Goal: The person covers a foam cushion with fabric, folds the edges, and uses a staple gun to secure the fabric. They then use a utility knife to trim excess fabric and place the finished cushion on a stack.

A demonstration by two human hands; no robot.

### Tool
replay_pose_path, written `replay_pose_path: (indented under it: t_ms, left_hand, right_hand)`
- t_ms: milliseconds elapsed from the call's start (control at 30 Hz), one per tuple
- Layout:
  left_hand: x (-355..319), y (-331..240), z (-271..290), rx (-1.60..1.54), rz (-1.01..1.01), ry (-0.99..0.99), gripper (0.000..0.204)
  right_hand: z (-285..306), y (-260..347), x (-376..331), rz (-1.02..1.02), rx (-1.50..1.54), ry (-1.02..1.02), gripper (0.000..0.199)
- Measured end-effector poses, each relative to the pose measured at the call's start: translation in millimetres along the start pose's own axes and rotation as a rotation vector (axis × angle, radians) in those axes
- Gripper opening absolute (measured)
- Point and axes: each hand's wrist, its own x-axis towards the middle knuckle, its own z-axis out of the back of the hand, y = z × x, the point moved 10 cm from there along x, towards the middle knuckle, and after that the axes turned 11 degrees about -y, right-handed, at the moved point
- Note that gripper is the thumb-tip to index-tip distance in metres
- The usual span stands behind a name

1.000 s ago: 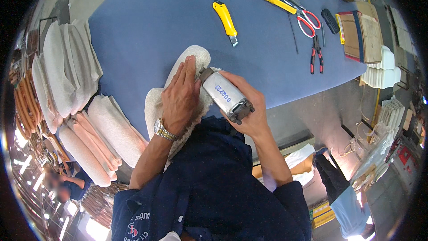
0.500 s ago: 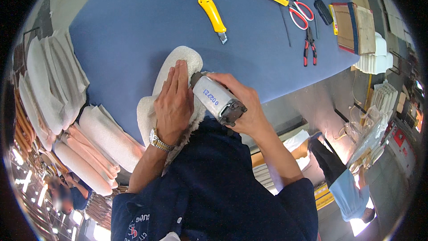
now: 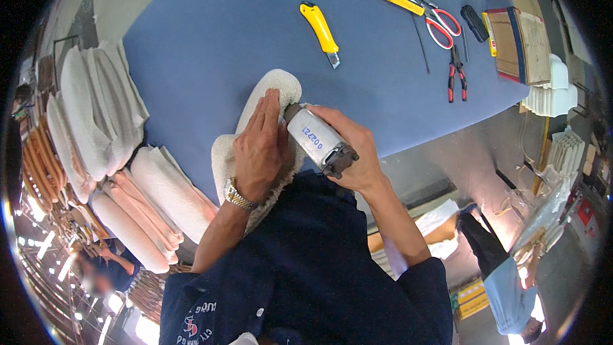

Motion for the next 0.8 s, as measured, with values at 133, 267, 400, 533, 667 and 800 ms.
replay_pose_path:
  t_ms: [133, 267, 400, 533, 667, 800]
  left_hand:
    - [-1.4, 0.6, 0.4, -0.001, 0.014, 0.012, 0.061]
    - [0.2, -1.3, 0.3, 0.022, 0.012, 0.011, 0.063]
    - [0.8, 1.0, -1.9, 0.014, 0.004, 0.021, 0.065]
    - [2.5, 1.2, 1.7, 0.003, 0.015, 0.039, 0.066]
    - [4.2, 0.8, 2.7, -0.019, -0.007, 0.038, 0.066]
    - [5.2, -0.9, -1.5, -0.047, -0.015, 0.014, 0.066]
  right_hand:
    - [4.2, 5.6, -4.9, 0.030, 0.062, -0.033, 0.063]
    - [2.5, 6.0, -6.3, 0.055, 0.045, -0.022, 0.062]
    - [1.3, 4.2, -5.7, 0.025, 0.047, 0.004, 0.062]
    - [-1.3, -3.7, -6.7, -0.007, 0.055, 0.015, 0.063]
    - [-5.7, -2.4, -1.9, -0.031, 0.067, 0.066, 0.063]
    - [-6.8, 0.3, 6.6, -0.090, -0.002, 0.130, 0.063]
